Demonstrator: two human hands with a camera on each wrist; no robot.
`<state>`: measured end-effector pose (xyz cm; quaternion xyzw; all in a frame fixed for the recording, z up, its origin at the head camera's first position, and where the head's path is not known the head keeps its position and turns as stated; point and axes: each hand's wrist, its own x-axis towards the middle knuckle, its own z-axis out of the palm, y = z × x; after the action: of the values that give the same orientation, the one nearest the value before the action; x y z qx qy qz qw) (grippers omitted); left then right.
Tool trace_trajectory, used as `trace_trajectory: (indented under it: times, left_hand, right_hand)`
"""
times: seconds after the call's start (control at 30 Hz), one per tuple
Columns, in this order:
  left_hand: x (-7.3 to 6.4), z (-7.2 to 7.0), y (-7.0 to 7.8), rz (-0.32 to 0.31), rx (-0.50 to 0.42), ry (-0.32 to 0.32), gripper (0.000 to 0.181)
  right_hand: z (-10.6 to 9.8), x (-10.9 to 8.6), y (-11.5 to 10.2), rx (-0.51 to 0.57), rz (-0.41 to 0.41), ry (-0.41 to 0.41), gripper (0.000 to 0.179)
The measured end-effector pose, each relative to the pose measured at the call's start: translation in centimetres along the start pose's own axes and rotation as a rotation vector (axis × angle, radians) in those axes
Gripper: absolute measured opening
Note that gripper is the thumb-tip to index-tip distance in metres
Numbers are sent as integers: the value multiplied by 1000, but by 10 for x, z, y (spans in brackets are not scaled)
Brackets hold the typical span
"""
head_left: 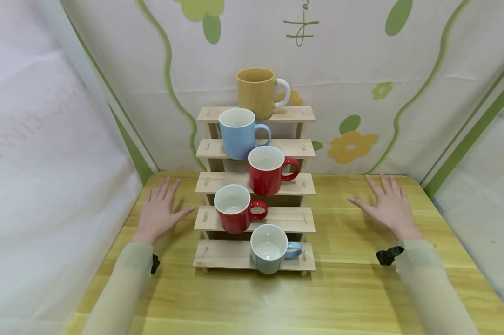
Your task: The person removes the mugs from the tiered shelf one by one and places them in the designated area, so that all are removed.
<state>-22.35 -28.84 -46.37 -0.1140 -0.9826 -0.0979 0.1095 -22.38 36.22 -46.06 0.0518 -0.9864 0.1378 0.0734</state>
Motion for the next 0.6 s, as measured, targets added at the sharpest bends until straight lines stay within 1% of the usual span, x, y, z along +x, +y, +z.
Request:
trace_trajectory:
  times: [0.13, 0.23, 0.3, 0.43, 0.5, 0.6]
  left_hand:
    - [-3, 1, 1, 3, -81, 32, 96]
    - [-6, 1, 3, -9, -182, 54, 92]
    - [-9, -1, 7, -38, -276, 62, 88]
    - [-16, -4, 16, -117, -467, 80, 77]
    - [-20, -4, 21, -153, -537, 81, 74]
    - [-25, -2, 30, -182, -626, 94, 73]
  right_hand:
    - [-2, 2, -1, 61, 0, 25, 95]
    - [-4, 4, -4, 95, -12, 52, 94]
    - [-6, 5, -7, 121, -22, 74, 95]
    - [-11, 8, -15, 188, -36, 113, 94]
    - [-14, 8, -21, 224, -34, 131, 92]
    - [-21, 8, -30, 282, -27, 156, 87]
